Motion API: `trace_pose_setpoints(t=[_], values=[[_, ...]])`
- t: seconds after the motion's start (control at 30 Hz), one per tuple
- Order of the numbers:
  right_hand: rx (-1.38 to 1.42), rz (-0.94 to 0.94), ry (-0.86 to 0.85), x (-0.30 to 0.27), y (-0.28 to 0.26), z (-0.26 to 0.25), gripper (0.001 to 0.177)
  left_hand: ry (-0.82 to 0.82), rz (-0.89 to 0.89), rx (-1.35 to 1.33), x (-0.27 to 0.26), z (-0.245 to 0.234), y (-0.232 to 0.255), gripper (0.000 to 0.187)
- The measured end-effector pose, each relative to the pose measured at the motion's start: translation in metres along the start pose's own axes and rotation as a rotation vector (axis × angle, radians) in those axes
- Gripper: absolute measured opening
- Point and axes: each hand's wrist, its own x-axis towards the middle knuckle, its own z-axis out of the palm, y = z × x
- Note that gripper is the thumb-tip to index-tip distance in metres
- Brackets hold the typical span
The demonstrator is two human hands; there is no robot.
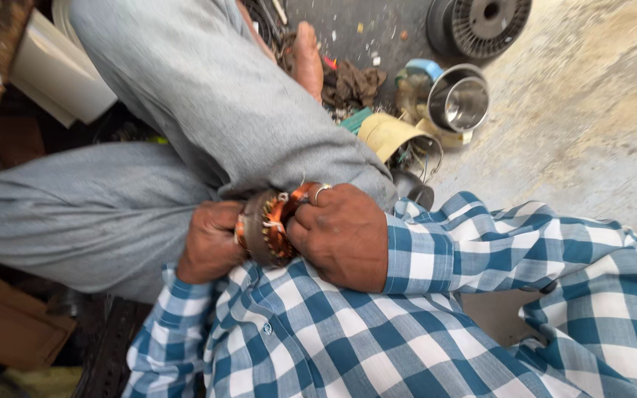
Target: The person sits cross-legged on the floor and winds copper wire around a motor stator by hand. They repeatedly wrap the wire, adjust the coils, and use a small tool to tuck the wire into the stator slots.
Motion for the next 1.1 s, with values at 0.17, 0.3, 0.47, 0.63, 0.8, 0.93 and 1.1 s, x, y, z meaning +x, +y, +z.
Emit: trace_pose_setpoints(t=[0.17,0.3,0.47,0.63,0.8,0.93,1.1], values=[[-0.002,0.061,-0.084,0.011,-0.001,0.001,0.019,0.089,0.070,-0.088,0.000,0.014,0.008,0.017],[0.003,0.103,-0.145,0.016,-0.003,0.004,0.022,0.138,0.042,0.005,-0.003,0.015,0.001,0.017],[0.013,0.111,-0.146,0.013,-0.004,0.005,0.023,0.145,0.012,-0.113,-0.003,0.019,-0.001,0.009],[0.031,0.081,-0.056,0.001,-0.002,0.006,0.024,0.182,0.093,-0.132,-0.004,0.026,0.003,0.013],[0.265,0.166,0.120,-0.013,-0.003,0.004,0.026,0.178,0.123,-0.091,0.000,0.023,-0.007,0.016],[0.294,0.057,0.126,-0.016,0.000,0.001,0.028,0.136,0.151,-0.116,0.001,0.019,-0.008,0.022],[0.246,0.125,-0.003,-0.017,-0.001,0.008,0.024,0.059,0.028,0.016,-0.003,0.013,0.007,0.013]])
